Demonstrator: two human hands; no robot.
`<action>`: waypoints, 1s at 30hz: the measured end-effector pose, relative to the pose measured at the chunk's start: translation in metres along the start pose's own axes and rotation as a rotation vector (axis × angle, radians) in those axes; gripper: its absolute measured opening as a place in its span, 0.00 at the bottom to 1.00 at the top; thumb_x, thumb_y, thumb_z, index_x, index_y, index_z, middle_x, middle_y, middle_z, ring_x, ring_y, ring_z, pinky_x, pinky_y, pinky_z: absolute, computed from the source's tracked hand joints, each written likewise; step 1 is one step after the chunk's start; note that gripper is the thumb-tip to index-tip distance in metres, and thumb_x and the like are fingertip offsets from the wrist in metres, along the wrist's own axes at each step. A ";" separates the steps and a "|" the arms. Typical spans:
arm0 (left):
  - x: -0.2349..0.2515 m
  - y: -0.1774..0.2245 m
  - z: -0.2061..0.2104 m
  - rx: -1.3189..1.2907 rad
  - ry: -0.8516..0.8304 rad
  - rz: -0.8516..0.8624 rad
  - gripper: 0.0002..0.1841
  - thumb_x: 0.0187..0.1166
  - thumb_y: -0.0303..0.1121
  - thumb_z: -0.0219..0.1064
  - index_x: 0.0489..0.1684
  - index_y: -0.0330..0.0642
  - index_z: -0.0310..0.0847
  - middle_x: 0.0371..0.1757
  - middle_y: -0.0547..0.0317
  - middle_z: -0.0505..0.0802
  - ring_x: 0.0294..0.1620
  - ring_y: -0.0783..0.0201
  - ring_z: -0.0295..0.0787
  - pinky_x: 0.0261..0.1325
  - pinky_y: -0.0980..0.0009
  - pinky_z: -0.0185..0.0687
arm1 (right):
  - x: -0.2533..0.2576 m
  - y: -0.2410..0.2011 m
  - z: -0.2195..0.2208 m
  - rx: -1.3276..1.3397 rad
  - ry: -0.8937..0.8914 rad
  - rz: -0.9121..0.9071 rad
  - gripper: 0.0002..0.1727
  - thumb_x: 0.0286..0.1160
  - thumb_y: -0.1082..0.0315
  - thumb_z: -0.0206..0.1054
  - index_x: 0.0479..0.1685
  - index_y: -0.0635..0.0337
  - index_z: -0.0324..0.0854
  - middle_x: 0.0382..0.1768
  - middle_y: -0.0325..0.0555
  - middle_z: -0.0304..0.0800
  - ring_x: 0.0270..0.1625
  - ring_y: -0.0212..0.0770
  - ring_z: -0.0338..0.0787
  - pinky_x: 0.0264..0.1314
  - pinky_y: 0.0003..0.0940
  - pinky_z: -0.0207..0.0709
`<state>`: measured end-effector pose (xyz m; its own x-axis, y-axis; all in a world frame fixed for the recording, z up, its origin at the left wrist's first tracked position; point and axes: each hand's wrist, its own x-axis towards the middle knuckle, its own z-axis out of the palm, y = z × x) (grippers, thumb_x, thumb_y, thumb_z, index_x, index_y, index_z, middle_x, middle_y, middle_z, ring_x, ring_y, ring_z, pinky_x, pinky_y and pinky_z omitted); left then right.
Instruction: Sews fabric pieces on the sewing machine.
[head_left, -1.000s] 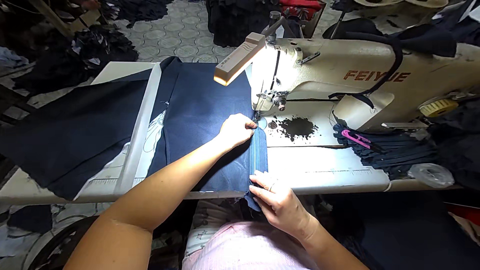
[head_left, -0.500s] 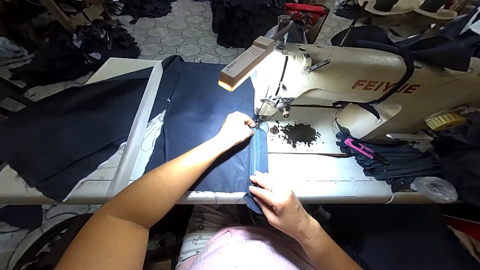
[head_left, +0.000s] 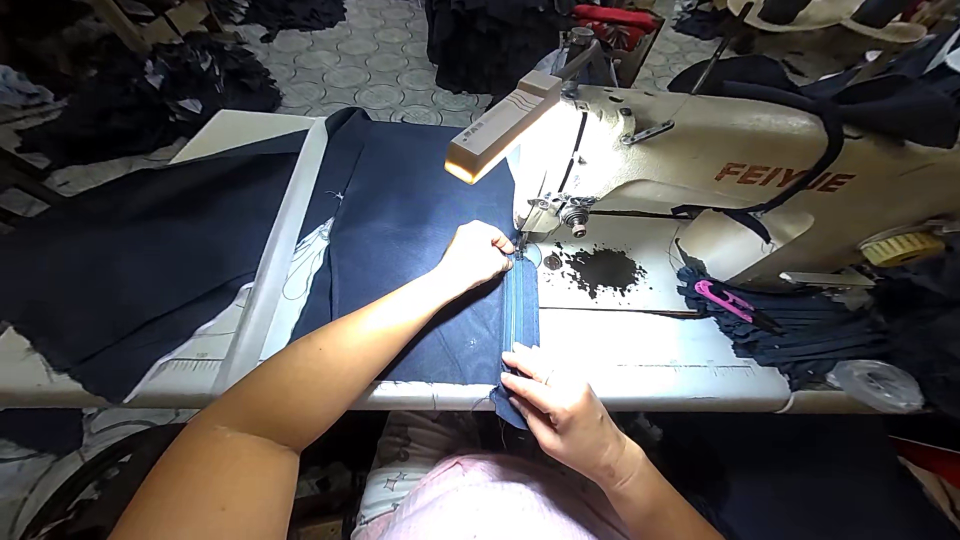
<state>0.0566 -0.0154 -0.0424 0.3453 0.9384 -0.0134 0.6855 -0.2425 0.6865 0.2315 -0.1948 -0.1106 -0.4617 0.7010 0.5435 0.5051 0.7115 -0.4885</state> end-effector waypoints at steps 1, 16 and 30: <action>0.000 0.000 0.000 -0.004 -0.003 -0.002 0.07 0.73 0.27 0.76 0.44 0.38 0.93 0.31 0.54 0.94 0.31 0.63 0.91 0.44 0.61 0.88 | 0.000 0.000 0.000 -0.001 -0.002 0.002 0.13 0.78 0.68 0.65 0.51 0.60 0.95 0.63 0.54 0.93 0.74 0.51 0.87 0.83 0.46 0.74; -0.070 -0.006 0.027 0.434 0.077 0.661 0.11 0.68 0.19 0.65 0.40 0.38 0.92 0.55 0.49 0.94 0.64 0.48 0.88 0.60 0.46 0.78 | 0.029 0.017 -0.011 -0.104 -0.068 0.020 0.15 0.77 0.65 0.63 0.45 0.61 0.95 0.59 0.55 0.95 0.68 0.53 0.91 0.73 0.47 0.81; -0.068 -0.025 0.016 0.368 -0.130 0.511 0.30 0.72 0.15 0.58 0.73 0.49 0.85 0.81 0.55 0.83 0.86 0.43 0.71 0.78 0.28 0.57 | 0.048 0.039 -0.019 -0.108 -0.123 -0.037 0.15 0.74 0.67 0.64 0.47 0.63 0.94 0.60 0.54 0.94 0.67 0.49 0.91 0.68 0.43 0.84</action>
<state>0.0263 -0.0773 -0.0700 0.7457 0.6502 0.1454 0.5811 -0.7414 0.3355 0.2424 -0.1346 -0.0906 -0.5640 0.6796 0.4692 0.5580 0.7324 -0.3901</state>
